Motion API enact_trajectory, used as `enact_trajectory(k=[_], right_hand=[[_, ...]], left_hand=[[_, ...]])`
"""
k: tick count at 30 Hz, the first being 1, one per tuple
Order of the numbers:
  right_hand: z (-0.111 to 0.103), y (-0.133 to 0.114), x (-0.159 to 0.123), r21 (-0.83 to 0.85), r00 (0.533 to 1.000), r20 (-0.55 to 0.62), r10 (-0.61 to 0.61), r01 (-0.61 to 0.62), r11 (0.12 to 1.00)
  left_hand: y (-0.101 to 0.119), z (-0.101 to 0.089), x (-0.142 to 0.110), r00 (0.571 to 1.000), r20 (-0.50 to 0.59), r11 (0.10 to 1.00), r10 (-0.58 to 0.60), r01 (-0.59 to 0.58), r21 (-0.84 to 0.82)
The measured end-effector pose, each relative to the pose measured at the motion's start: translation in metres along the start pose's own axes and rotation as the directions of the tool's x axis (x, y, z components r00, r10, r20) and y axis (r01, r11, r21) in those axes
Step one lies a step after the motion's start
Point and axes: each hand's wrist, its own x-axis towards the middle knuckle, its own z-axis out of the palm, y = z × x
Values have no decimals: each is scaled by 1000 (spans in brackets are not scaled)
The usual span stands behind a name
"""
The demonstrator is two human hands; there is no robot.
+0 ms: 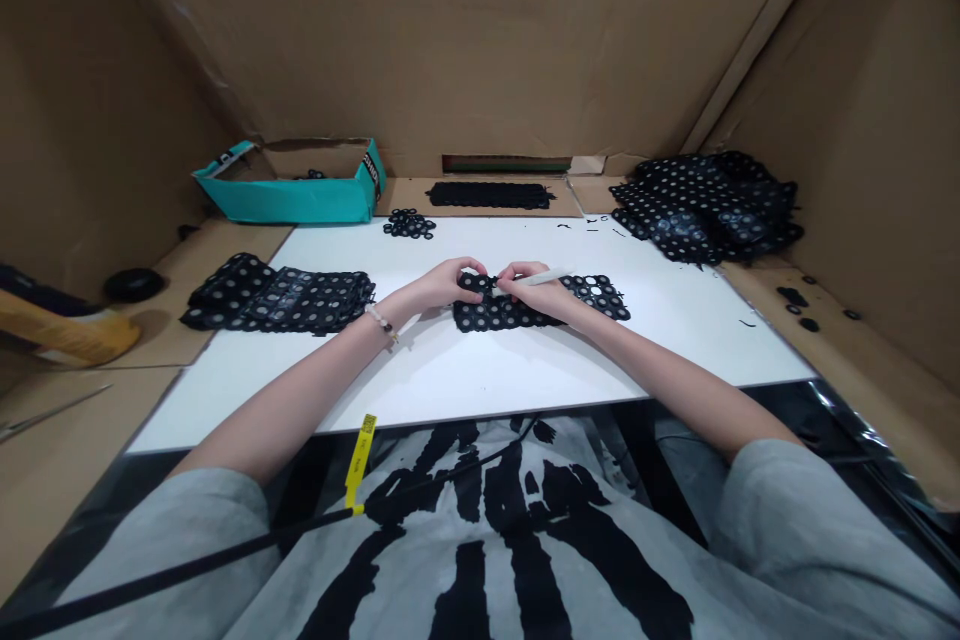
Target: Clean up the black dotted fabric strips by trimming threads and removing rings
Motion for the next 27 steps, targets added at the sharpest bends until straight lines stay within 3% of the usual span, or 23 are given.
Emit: enact_trajectory(k=[7, 13, 18, 22, 27], right_hand=[[8, -1, -4, -171, 995, -41, -87, 78, 982], [12, -1, 0, -266, 990, -76, -115, 91, 960], [3, -1, 2, -224, 996, -47, -78, 65, 972], [-14, 0, 4, -161, 999, -19, 44, -46, 986], [-22, -4, 9, 119, 987, 64, 149, -155, 981]], left_hand=[[0, 5, -1, 995, 7, 968, -102, 101, -231], [1, 1, -1, 992, 56, 961, -111, 122, -248], [-3, -3, 2, 996, 68, 982, -63, 74, -174], [-7, -1, 3, 1000, 7, 997, 3, -2, -79], [-5, 4, 2, 998, -48, 997, 51, -54, -63]])
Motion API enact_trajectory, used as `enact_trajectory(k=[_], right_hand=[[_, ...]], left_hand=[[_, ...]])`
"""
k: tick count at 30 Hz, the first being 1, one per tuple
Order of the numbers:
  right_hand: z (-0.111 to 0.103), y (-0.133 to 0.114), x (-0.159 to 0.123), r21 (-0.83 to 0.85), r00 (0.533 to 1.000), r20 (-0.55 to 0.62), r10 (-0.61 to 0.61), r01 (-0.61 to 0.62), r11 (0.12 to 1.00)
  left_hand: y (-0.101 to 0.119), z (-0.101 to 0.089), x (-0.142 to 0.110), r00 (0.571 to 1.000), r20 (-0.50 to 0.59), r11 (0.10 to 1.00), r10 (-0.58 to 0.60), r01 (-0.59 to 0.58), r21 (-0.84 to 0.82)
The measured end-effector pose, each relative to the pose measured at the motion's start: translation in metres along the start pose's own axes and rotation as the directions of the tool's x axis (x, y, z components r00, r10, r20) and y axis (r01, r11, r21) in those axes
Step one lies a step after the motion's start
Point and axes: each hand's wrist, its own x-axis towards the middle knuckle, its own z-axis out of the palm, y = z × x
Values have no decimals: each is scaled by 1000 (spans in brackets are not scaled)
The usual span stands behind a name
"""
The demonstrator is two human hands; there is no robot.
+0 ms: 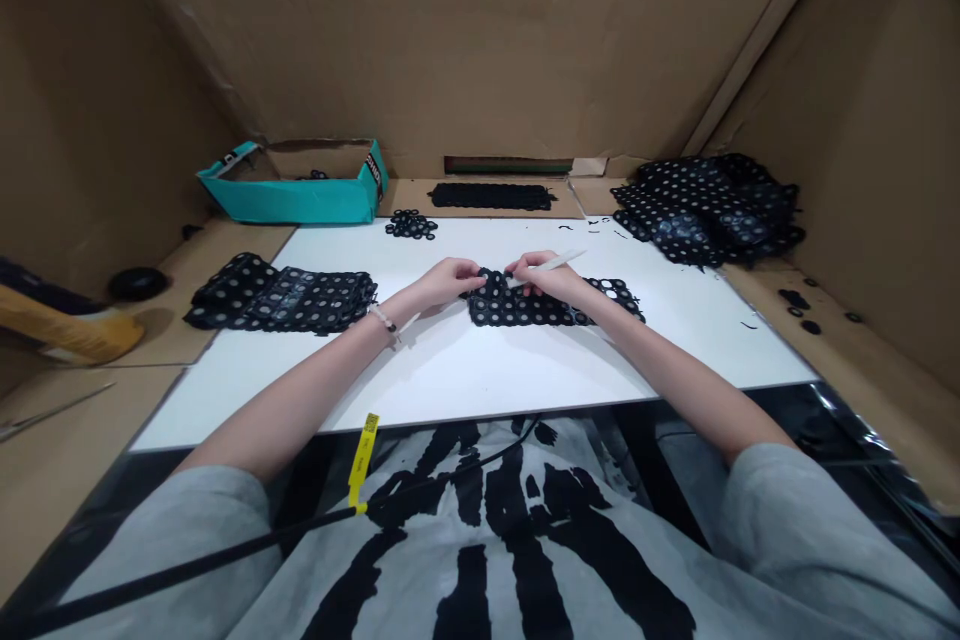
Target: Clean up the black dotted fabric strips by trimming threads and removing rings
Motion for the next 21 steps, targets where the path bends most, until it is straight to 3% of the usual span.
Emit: enact_trajectory(k=[4, 10, 16, 21], right_hand=[[8, -1, 3, 185, 999, -29, -24, 29, 982], [13, 10, 8, 110, 993, -56, -101, 107, 988], [13, 11, 6, 98, 991, -58, -120, 125, 987], [12, 8, 4, 97, 991, -55, -123, 128, 987]], left_hand=[[2, 0, -1, 998, 50, 1000, 24, -24, -16], [0, 0, -1, 995, 22, 989, -93, 95, -110], [9, 2, -4, 999, 24, 996, -23, 25, -90], [17, 4, -7, 995, -15, 991, -98, 96, -95]])
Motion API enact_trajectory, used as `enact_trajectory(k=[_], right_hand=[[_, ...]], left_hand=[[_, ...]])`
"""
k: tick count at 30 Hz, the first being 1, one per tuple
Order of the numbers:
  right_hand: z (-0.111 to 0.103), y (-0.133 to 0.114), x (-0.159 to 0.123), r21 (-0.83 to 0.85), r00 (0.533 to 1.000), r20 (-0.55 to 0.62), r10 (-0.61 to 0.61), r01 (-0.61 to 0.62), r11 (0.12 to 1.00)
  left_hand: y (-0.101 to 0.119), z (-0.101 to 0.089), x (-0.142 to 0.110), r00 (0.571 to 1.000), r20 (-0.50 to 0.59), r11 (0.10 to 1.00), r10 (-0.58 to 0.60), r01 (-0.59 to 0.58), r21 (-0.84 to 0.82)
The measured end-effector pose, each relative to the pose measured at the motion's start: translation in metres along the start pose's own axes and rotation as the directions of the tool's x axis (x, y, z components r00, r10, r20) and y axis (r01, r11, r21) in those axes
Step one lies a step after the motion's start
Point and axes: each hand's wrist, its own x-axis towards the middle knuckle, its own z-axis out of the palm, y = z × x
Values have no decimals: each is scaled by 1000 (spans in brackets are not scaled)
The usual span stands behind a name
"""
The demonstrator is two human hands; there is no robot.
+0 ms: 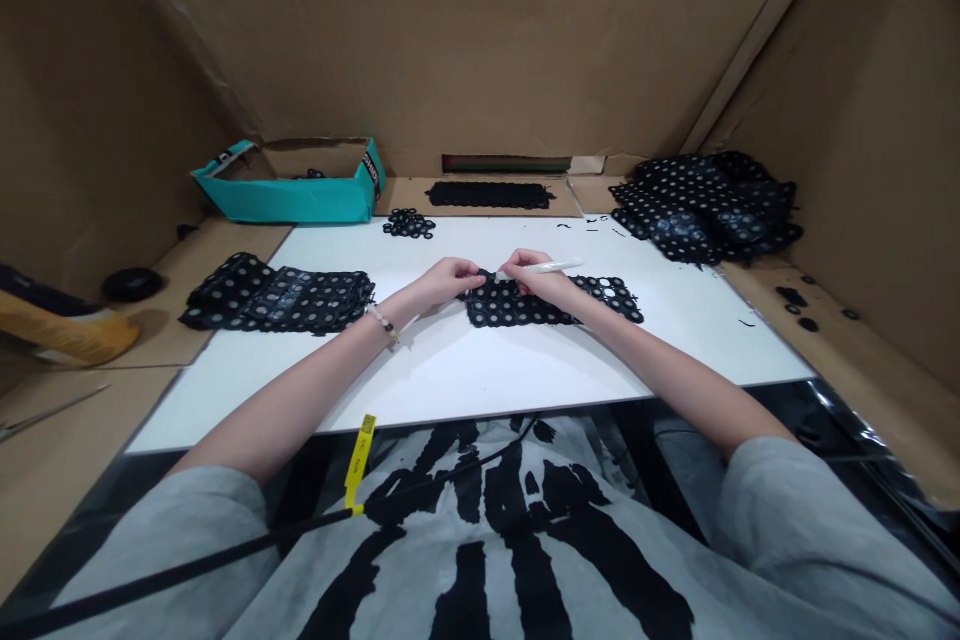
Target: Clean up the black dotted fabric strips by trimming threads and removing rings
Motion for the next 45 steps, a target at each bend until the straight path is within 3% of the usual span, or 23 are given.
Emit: enact_trajectory(k=[9, 15, 21, 26, 28, 34, 45], right_hand=[[0, 1, -1, -52, 1000, -3, -7, 7, 999], [9, 8, -4, -272, 981, -65, -183, 159, 949], [15, 11, -4, -426, 986, -77, -149, 103, 899], [10, 5, -5, -303, 987, -66, -146, 119, 945], [7, 2, -5, -219, 993, -50, -103, 89, 972], [5, 1, -5, -166, 997, 4, -74, 74, 983], [11, 3, -7, -237, 995, -12, -99, 93, 967]], left_hand=[[-4, 4, 1, 999, -22, 997, -48, 47, -54], [-9, 4, 3, 999, -28, 992, -33, 30, -122], [-12, 2, 7, 998, 53, 994, -34, 39, -97], [-12, -2, 7, 993, 41, 991, 109, -112, 76], [-11, -5, 7, 992, 49, 983, 117, -123, 135], [-11, -10, 6, 995, 97, 1000, -28, 27, 14], [-10, -5, 5, 989, 59, 976, -134, 142, -166]])
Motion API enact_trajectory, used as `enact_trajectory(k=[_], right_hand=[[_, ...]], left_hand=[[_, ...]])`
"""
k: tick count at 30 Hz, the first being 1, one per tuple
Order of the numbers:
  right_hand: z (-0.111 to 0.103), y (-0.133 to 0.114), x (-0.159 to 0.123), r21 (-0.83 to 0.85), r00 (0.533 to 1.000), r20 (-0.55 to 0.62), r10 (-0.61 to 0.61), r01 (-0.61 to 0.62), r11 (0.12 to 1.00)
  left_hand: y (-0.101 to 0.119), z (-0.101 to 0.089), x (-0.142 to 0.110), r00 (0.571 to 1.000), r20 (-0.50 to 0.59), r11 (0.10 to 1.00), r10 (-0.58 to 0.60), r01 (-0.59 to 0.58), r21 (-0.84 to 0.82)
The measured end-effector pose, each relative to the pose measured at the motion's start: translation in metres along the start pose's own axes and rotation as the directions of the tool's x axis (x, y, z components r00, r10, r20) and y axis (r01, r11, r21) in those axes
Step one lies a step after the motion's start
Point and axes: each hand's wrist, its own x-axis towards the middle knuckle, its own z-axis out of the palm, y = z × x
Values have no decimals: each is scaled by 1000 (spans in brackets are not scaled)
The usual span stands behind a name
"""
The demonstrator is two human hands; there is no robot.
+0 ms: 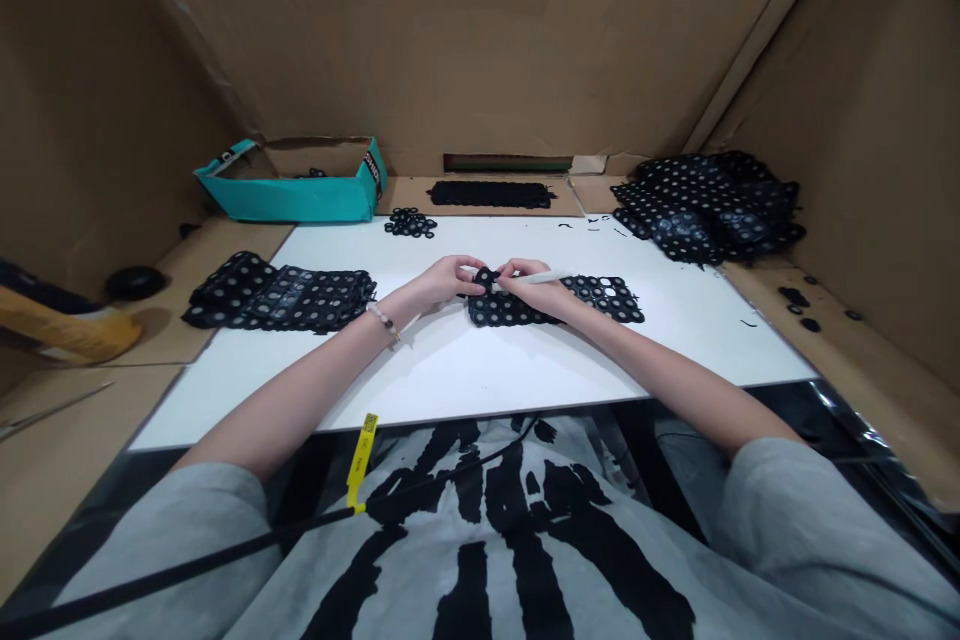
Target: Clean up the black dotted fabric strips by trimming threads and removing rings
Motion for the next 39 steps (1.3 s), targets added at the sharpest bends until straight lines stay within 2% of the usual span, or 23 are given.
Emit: enact_trajectory(k=[3, 9, 39], right_hand=[[4, -1, -2, -96, 999, -7, -36, 36, 995], [9, -5, -4, -228, 998, -25, -54, 47, 972], [16, -1, -3, -310, 995, -73, -69, 43, 950]], left_hand=[[1, 0, -1, 999, 33, 997, -16, 18, -73], [3, -3, 1, 997, 66, 992, -31, 38, -117], [5, -5, 1, 995, 37, 987, -88, 92, -132]])
